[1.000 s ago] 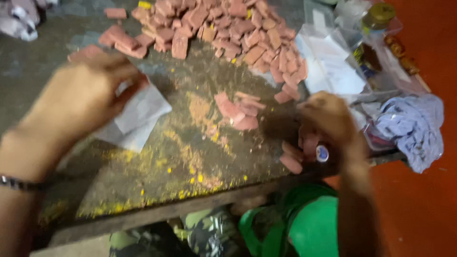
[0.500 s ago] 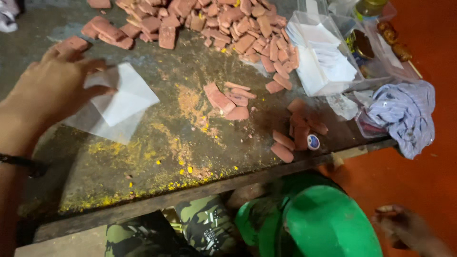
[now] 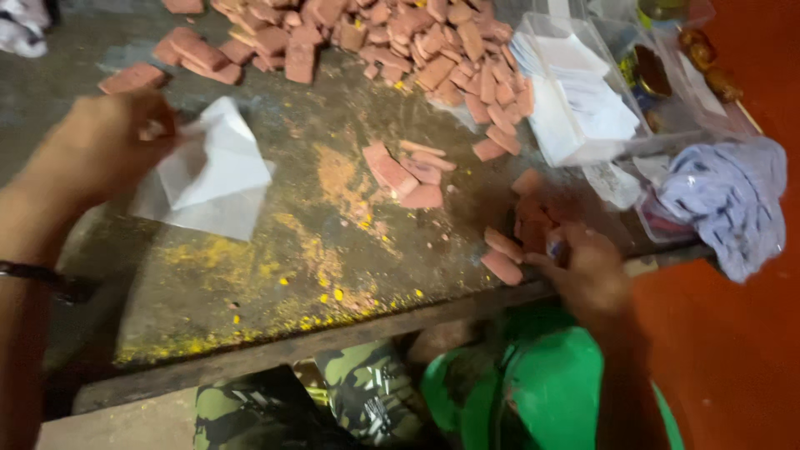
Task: The person wraps individual rectangular pieces of candy in small squares of paper by hand, folding the paper around each piece.
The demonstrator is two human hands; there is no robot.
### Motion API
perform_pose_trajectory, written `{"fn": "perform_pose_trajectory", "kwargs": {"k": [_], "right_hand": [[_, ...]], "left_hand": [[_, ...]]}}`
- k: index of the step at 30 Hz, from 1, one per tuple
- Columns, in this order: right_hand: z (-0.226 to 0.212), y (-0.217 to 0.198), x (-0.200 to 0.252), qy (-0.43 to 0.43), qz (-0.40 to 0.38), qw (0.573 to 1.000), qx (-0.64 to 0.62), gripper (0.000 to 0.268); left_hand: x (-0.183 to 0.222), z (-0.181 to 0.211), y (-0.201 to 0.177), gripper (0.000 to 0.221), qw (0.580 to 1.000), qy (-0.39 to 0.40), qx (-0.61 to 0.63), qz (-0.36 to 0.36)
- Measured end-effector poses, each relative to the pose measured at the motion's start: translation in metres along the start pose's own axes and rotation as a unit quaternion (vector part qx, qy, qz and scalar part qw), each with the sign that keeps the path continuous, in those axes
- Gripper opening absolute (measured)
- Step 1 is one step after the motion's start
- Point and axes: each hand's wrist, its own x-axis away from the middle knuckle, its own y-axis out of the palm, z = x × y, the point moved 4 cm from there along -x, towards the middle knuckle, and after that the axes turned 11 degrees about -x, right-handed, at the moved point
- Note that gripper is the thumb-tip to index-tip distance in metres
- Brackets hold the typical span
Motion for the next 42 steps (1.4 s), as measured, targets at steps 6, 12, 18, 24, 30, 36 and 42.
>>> {"fn": "perform_pose_trajectory", "kwargs": {"k": [6, 12, 18, 24, 30, 36, 42], "right_hand": [[-0.117, 0.007, -0.027, -0.027, -0.058, 0.996, -0.056, 0.024], [-0.236, 0.018, -0.037, -0.057, -0.123, 0.907, -0.399, 0.048], [-0.268, 0.121, -0.098, 0.022, -0.251, 0.711, -0.656, 0.031], [-0.245, 0.149, -0.100, 0.062, -0.264, 0.703, -0.658, 0.023], [-0.245, 0.143, -0.102, -0.014, -0.238, 0.744, -0.624, 0.027], [-0.245, 0.146, -0.100, -0.004, -0.303, 0.682, -0.666, 0.023], [-0.258, 0.135, -0.093, -0.059, -0.277, 0.711, -0.644, 0.029]], "left_hand": [[0.009, 0.042, -0.028, 0.030, 0.923, -0.069, 0.374, 0.064], [0.014, 0.098, -0.014, 0.020, 0.586, -0.158, 0.794, 0.020], [0.033, 0.116, -0.029, 0.020, 0.584, -0.219, 0.777, 0.088], [0.028, 0.121, -0.010, 0.028, 0.627, -0.227, 0.745, 0.032], [0.010, 0.105, -0.019, 0.052, 0.707, -0.116, 0.691, 0.092], [0.008, 0.097, -0.015, 0.052, 0.696, -0.090, 0.707, 0.089], [0.011, 0.100, -0.021, 0.058, 0.710, -0.065, 0.697, 0.077]]}}
